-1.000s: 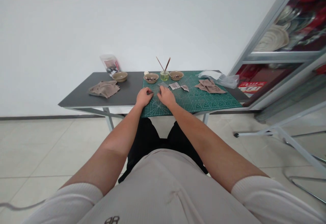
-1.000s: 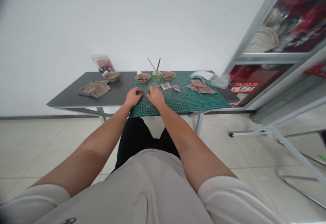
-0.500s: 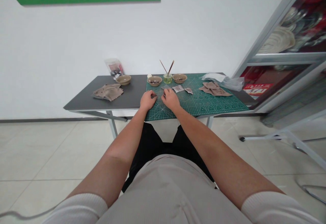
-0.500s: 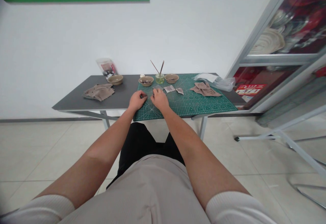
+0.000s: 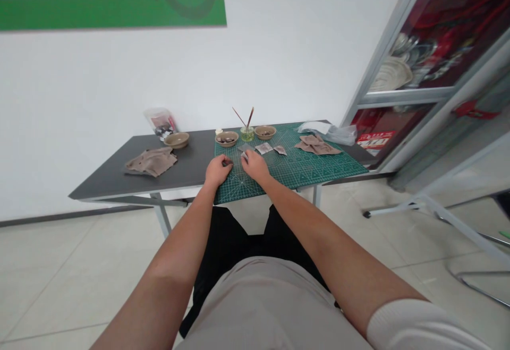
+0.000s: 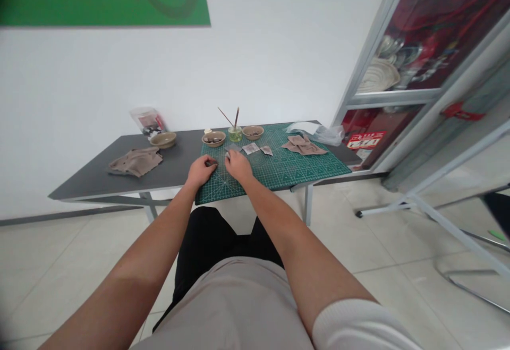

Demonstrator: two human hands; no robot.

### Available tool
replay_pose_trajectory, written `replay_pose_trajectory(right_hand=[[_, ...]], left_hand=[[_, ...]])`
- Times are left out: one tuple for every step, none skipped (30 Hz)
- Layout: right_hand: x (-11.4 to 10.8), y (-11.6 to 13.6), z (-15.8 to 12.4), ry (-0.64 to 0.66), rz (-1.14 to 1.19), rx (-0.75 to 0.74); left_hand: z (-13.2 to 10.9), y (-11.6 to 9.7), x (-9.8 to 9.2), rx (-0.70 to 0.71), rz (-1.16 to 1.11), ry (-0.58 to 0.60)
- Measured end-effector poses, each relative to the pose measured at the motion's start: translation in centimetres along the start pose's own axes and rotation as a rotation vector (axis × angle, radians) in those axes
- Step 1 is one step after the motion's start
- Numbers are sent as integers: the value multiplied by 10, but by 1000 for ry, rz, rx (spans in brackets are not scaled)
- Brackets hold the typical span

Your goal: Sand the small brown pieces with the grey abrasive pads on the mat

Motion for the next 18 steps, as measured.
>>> replay_pose_trajectory(right_hand=[[2, 4, 0, 15, -11, -43], [5, 8, 0, 38, -30, -85], [7, 11, 1, 64, -52, -116], [10, 13, 1, 87, -76, -132], [11, 14, 1, 100, -95, -138], [10, 14, 0, 98, -107, -138], [8, 14, 0, 85, -111, -140], [7, 15, 0, 74, -109, -147], [6, 16, -1, 68, -104, -157], [6, 17, -1, 73, -100, -168], [8, 17, -1, 92, -96, -178], [9, 17, -1, 98, -93, -179], [9, 16, -1, 89, -88, -183], [10, 16, -1, 79, -84, -190], [10, 16, -1, 72, -81, -194], [11, 15, -1, 70, -79, -197], [11, 14, -1, 72, -76, -196], [12, 14, 0, 76, -69, -192]], left_hand=[[1, 0, 1, -2, -1, 11], [2, 1, 2, -3, -1, 15], [3, 1, 2, -2, 1, 14], [3, 2, 1, -1, 4, 11], [4, 2, 1, -1, 9, 8], [4, 2, 2, 1, 16, 8], [4, 2, 2, 1, 22, 8], [3, 3, 2, 0, 27, 7], [3, 3, 3, 0, 28, 5], [2, 3, 2, -2, 17, -6], [2, 5, 1, -10, -4, -26], [1, 6, 1, -17, -32, -31], [1, 6, 2, -19, -49, -26], [1, 6, 3, -13, -47, -20], [0, 4, 3, 1, -33, -18], [0, 2, 3, 17, -19, -19], [-1, 0, 3, 36, -7, -19], [-2, -3, 3, 54, -4, -25]])
Point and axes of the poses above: each hand's wrist, its own z-axis towards the middle knuckle, its own x-axis out of the palm, y = z × x, the point moved 9 cm from there along z, towards the middle knuckle, and after that the axes turned 7 degrees about y, right-handed, at the moved point
